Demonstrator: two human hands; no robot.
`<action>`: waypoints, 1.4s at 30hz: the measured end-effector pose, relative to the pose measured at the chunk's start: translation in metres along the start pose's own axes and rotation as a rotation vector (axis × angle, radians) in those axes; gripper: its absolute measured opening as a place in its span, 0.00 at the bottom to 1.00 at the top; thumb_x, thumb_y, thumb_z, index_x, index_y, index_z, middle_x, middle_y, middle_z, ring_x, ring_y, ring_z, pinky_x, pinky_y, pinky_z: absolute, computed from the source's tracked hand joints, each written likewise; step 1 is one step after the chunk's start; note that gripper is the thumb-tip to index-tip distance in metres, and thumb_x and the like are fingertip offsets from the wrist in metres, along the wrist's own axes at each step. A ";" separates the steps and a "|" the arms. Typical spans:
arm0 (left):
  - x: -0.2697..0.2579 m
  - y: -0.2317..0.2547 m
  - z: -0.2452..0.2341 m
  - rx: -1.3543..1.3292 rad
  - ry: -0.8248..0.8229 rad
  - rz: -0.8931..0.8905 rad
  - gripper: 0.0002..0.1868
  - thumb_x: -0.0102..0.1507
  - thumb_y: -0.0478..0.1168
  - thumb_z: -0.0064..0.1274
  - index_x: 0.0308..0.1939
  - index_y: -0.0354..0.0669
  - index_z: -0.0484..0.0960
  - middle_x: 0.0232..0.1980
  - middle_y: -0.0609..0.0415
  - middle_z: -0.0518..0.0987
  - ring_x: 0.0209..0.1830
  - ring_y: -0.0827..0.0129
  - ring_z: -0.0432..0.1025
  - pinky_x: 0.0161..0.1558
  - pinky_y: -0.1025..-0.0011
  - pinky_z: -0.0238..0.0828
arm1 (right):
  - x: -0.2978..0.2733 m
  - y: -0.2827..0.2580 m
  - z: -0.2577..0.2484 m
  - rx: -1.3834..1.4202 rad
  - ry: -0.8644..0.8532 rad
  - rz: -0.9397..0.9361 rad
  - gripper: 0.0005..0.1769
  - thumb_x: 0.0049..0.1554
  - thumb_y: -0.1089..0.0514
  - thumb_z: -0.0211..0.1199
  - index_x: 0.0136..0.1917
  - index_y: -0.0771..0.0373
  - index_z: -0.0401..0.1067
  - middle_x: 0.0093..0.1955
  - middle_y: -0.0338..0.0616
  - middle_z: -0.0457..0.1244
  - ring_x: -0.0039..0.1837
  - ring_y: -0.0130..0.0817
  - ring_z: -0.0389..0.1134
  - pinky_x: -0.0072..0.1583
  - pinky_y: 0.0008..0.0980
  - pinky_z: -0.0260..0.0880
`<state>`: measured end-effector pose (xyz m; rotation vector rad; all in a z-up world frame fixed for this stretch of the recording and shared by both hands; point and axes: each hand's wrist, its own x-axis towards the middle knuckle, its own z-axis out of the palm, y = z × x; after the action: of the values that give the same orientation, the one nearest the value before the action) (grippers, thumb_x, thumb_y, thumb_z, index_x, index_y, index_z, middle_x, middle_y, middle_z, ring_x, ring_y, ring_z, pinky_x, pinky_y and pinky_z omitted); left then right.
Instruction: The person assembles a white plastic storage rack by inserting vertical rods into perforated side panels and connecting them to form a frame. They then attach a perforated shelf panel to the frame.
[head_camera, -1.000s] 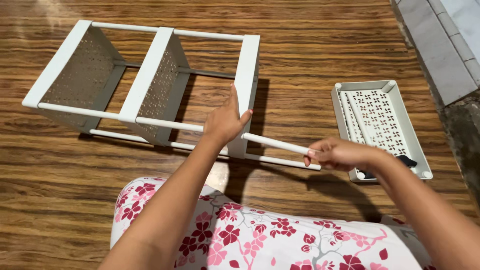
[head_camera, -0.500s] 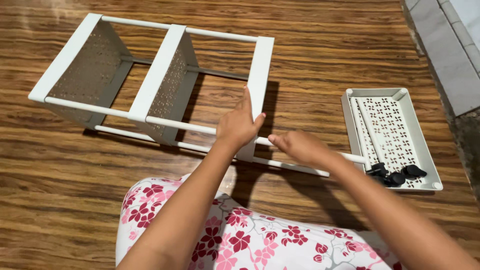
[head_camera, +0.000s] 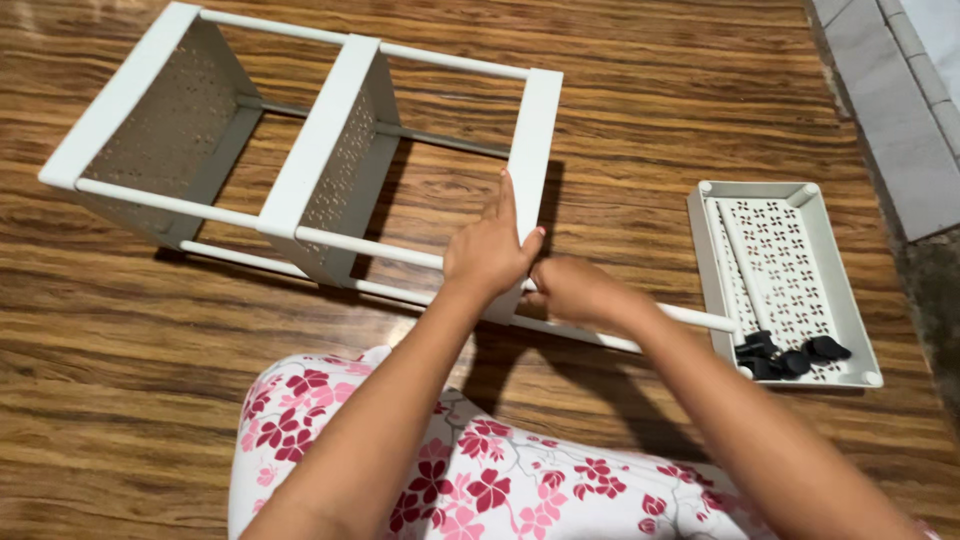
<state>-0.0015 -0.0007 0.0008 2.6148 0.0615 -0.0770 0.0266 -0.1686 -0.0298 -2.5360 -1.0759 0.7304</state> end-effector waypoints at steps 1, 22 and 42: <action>-0.001 0.001 0.000 0.000 0.011 0.003 0.52 0.63 0.61 0.44 0.80 0.42 0.36 0.77 0.40 0.61 0.52 0.42 0.77 0.51 0.51 0.74 | 0.004 0.002 -0.009 0.231 -0.206 -0.024 0.19 0.60 0.46 0.65 0.39 0.65 0.76 0.34 0.48 0.70 0.40 0.48 0.71 0.43 0.44 0.70; -0.002 0.002 -0.004 0.021 -0.005 -0.025 0.53 0.63 0.62 0.46 0.81 0.44 0.36 0.72 0.40 0.67 0.56 0.45 0.75 0.54 0.51 0.73 | -0.027 -0.002 -0.015 0.459 -0.110 0.443 0.27 0.67 0.34 0.37 0.52 0.52 0.70 0.28 0.41 0.55 0.29 0.42 0.51 0.39 0.52 0.53; 0.000 0.002 -0.007 0.015 -0.016 -0.027 0.53 0.63 0.62 0.46 0.81 0.44 0.36 0.71 0.41 0.68 0.58 0.47 0.74 0.54 0.51 0.72 | -0.006 -0.015 -0.020 0.042 -0.027 0.279 0.18 0.52 0.50 0.69 0.42 0.69 0.75 0.38 0.56 0.65 0.40 0.51 0.68 0.47 0.48 0.67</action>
<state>-0.0008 0.0015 0.0077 2.6284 0.0907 -0.1082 0.0254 -0.1641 -0.0051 -2.6763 -0.7126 0.8484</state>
